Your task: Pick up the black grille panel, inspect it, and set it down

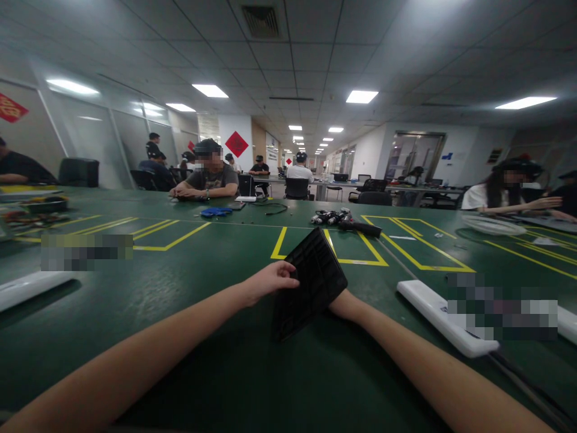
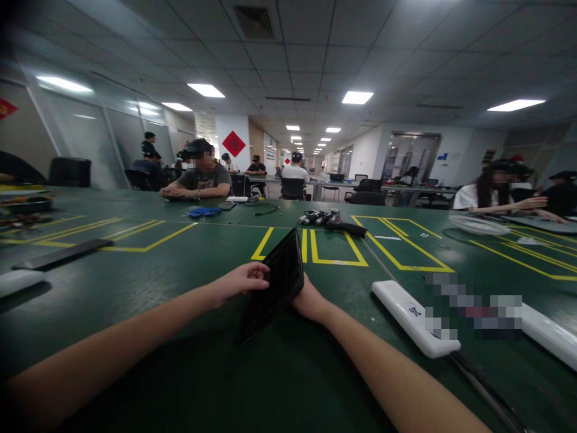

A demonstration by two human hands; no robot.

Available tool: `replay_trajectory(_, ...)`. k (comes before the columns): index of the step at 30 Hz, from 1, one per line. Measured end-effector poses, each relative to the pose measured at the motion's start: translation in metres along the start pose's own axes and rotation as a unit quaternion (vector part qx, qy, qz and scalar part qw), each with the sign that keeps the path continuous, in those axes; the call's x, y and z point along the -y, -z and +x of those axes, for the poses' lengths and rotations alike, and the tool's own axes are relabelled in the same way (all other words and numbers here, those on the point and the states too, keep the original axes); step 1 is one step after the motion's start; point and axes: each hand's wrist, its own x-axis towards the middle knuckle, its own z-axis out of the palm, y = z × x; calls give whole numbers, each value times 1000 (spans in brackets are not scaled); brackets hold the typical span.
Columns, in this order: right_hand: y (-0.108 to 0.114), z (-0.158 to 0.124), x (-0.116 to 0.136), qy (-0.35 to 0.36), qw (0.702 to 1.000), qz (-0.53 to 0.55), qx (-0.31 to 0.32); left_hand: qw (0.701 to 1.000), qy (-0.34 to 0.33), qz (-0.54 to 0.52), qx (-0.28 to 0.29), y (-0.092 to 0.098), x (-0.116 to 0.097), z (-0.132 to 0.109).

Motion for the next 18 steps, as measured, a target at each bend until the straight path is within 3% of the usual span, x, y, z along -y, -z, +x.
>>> replay_trajectory(4,-3,2,0,-1,1000,16,-9,979,-103,175,-20,0,7,2)
replay_trajectory(7,-2,7,-1,0,999,35,31,945,-179,264,-72,5,11,8)
replay_trajectory(9,4,12,-8,-19,998,33,49,925,-193,304,-121,18,10,12)
replay_trajectory(12,24,17,-26,-126,990,-56,-2,893,-137,371,-214,56,4,14)
replay_trajectory(16,59,13,-50,-277,916,-278,-80,825,46,466,-317,129,3,6)
replay_trajectory(18,70,8,-58,-322,883,-333,-77,788,137,493,-344,161,12,1)
